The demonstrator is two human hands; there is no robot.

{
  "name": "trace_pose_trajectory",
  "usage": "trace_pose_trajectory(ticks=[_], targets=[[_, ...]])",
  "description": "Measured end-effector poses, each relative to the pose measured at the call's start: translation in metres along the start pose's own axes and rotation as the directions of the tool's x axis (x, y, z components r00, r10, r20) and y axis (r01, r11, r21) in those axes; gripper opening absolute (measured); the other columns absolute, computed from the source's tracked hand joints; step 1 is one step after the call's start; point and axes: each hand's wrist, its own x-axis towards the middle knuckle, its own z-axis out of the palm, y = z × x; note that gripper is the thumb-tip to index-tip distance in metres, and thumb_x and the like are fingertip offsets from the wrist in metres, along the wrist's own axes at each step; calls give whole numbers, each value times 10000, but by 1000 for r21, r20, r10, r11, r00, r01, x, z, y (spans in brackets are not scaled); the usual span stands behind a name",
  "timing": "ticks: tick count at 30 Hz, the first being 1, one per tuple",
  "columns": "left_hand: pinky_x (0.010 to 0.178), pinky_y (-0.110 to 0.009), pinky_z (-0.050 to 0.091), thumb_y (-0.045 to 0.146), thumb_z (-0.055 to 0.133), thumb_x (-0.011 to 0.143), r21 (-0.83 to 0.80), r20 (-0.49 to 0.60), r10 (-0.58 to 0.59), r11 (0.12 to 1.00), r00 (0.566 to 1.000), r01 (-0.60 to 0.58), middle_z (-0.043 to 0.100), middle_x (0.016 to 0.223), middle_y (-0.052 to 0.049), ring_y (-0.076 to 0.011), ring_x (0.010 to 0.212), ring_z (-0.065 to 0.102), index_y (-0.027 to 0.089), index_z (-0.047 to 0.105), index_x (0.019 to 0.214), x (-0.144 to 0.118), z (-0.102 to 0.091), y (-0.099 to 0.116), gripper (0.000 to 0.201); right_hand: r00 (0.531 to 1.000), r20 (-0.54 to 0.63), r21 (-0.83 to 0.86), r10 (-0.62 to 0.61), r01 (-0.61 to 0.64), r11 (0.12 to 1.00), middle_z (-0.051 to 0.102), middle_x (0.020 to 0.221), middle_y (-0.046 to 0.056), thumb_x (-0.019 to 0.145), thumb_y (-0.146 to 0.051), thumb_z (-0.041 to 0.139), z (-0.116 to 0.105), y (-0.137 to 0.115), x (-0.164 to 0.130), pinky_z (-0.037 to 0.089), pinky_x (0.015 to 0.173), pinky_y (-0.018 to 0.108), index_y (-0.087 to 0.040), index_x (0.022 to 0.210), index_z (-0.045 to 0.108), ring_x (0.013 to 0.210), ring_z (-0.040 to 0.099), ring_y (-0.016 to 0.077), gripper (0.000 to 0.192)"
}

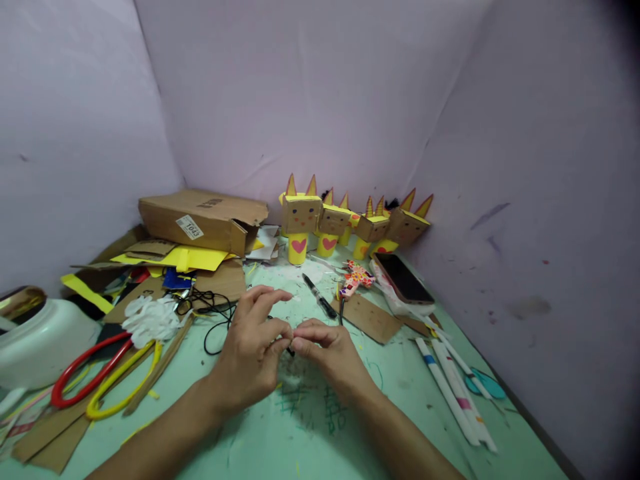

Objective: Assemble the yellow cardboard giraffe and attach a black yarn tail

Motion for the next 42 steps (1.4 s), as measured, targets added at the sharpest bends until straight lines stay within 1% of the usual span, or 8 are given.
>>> trace_pose_trajectory(ticks=[6, 16, 23, 26, 28, 32, 37, 42], targets=[[932, -467, 364, 53, 468, 761, -42, -26, 10, 999, 1000, -11, 542, 1134, -97, -275, 1117, 390, 170, 592, 687, -3, 4, 2, 186, 999, -4, -30, 36, -36, 999, 601, 682, 15, 623, -289, 718, 0, -3, -1, 391, 691, 294, -189, 607, 716, 687, 530, 154, 102], [934, -440, 375, 68, 474, 777, -123, -44, -5, 992, 999, -1, 564, 1101, -109, -246, 1088, 451, 168, 594, 706, -2, 6, 0, 172, 996, 30, -9, 79, -79, 997, 613, 644, 6, 608, -300, 707, -2, -5, 0, 388, 652, 286, -175, 619, 699, 640, 522, 146, 126], [873, -378, 438, 105, 541, 765, -305, -12, -192, 935, 981, 179, 587, 1070, -95, -225, 1020, 532, 175, 660, 682, -4, 9, 1, 161, 998, 9, -29, 55, -55, 998, 595, 643, 1, 617, -318, 696, -4, -5, 0, 374, 647, 285, -170, 595, 655, 633, 508, 142, 155], [831, -342, 470, 133, 573, 760, -358, -3, -261, 902, 965, 243, 594, 1068, -96, -213, 976, 568, 175, 689, 704, -4, 12, 1, 136, 998, 37, 40, 59, -60, 997, 586, 642, -1, 621, -352, 705, -3, -4, 0, 368, 638, 276, -165, 637, 647, 626, 494, 136, 196], [829, -326, 480, 152, 554, 783, -375, -13, -252, 898, 968, 229, 604, 1071, -97, -203, 975, 580, 178, 706, 803, -4, 13, 1, 155, 998, 24, 109, 59, -61, 992, 574, 635, -7, 619, -365, 718, -2, -3, 0, 358, 619, 261, -162, 649, 639, 612, 474, 126, 220], [888, -335, 460, 195, 500, 829, -299, -46, -218, 934, 975, 195, 641, 1085, -103, -201, 1025, 581, 169, 669, 1007, -4, 15, -3, 247, 988, -121, 247, 92, -60, 967, 511, 582, -39, 594, -363, 756, -1, 0, 1, 302, 540, 223, -166, 662, 635, 550, 388, 93, 242], [760, -333, 483, 223, 533, 807, -110, -96, -217, 972, 971, 207, 721, 828, -69, -197, 803, 647, 167, 705, 857, -5, 18, -12, 188, 971, -215, 328, 104, -28, 944, 475, 571, -56, 598, -393, 755, -5, 8, 5, 279, 519, 213, -177, 721, 635, 535, 348, 84, 276], [682, -313, 471, 233, 512, 819, -57, -74, -238, 971, 968, 234, 722, 729, -49, -182, 697, 642, 158, 706, 794, -5, 19, -19, 210, 957, -276, 409, 89, 33, 912, 503, 596, -57, 560, -414, 781, -12, 6, 9, 323, 563, 219, -189, 745, 638, 555, 386, 86, 324]])
